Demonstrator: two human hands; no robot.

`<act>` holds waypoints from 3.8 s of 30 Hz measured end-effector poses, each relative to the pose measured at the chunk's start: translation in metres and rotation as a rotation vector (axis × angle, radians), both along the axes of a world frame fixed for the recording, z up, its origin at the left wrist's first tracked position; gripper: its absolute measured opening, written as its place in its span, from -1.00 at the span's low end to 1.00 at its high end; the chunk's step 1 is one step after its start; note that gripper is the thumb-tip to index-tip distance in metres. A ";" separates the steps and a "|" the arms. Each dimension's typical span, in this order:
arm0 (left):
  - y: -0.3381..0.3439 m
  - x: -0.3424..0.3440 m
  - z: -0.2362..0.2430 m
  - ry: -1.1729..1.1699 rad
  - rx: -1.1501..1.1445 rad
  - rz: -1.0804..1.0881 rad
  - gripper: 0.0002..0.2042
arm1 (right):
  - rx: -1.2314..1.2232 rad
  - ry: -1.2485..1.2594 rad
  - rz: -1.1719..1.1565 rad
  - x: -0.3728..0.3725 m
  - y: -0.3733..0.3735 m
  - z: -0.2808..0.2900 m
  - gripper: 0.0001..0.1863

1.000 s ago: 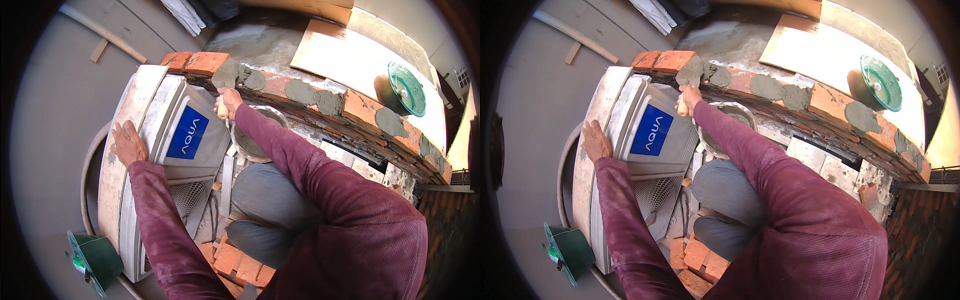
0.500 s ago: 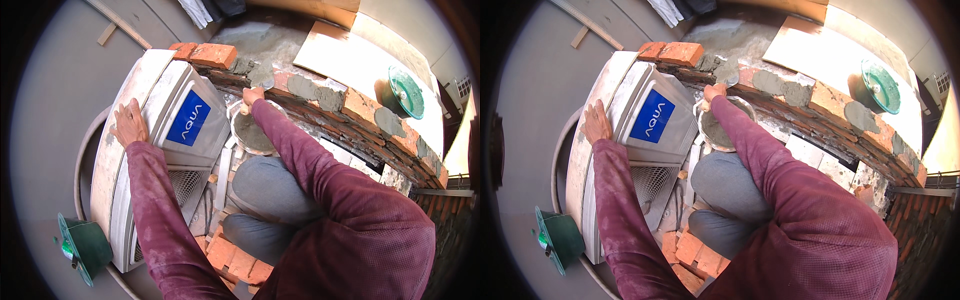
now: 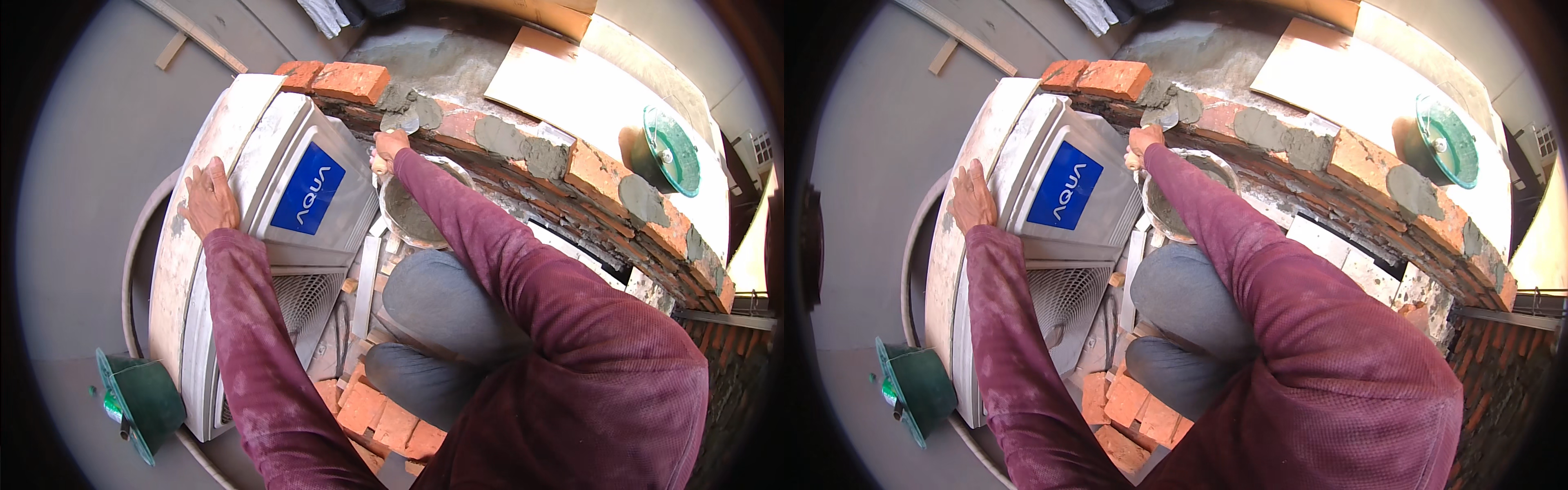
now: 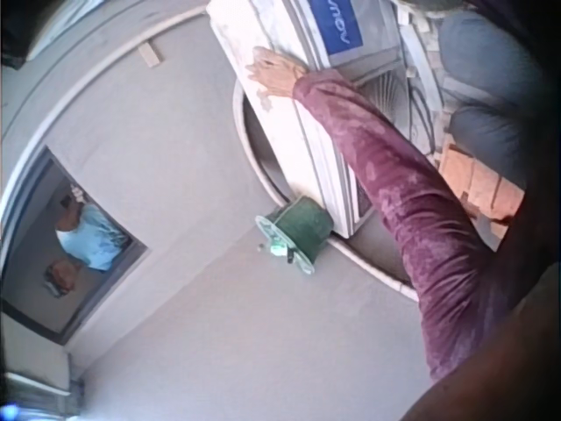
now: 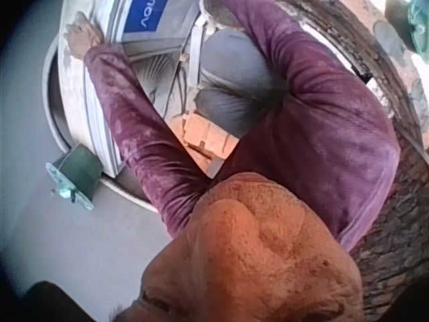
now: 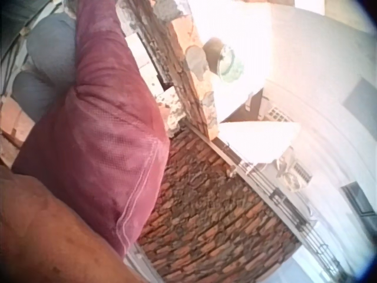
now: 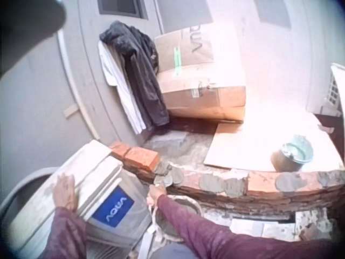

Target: The person lays bricks to build a wall, spreading mortar with a trowel and positioning each brick onto the mortar bed.

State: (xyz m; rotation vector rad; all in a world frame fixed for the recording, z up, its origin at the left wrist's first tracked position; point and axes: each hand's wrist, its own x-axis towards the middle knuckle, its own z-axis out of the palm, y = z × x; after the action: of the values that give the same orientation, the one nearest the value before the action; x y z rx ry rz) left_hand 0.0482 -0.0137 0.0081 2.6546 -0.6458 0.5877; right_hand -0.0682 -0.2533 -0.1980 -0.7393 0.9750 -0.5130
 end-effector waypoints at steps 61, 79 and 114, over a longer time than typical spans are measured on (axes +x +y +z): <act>0.004 0.027 -0.020 -0.116 0.082 -0.048 -0.13 | -1.921 1.152 1.732 -0.113 -0.015 0.003 -0.77; -0.004 -0.007 -0.010 0.045 0.160 -0.084 -0.23 | -1.287 0.185 1.849 -0.195 -0.034 -0.100 -0.83; -0.050 0.013 0.019 0.265 0.156 0.242 -0.23 | -1.183 0.736 1.030 0.078 -0.155 0.196 -0.61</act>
State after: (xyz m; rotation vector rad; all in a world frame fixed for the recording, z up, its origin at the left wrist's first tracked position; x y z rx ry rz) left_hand 0.0615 -0.0636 0.0273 2.9114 -0.3073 0.2460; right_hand 0.0099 -0.4084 -0.0017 -2.4352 0.7159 0.2082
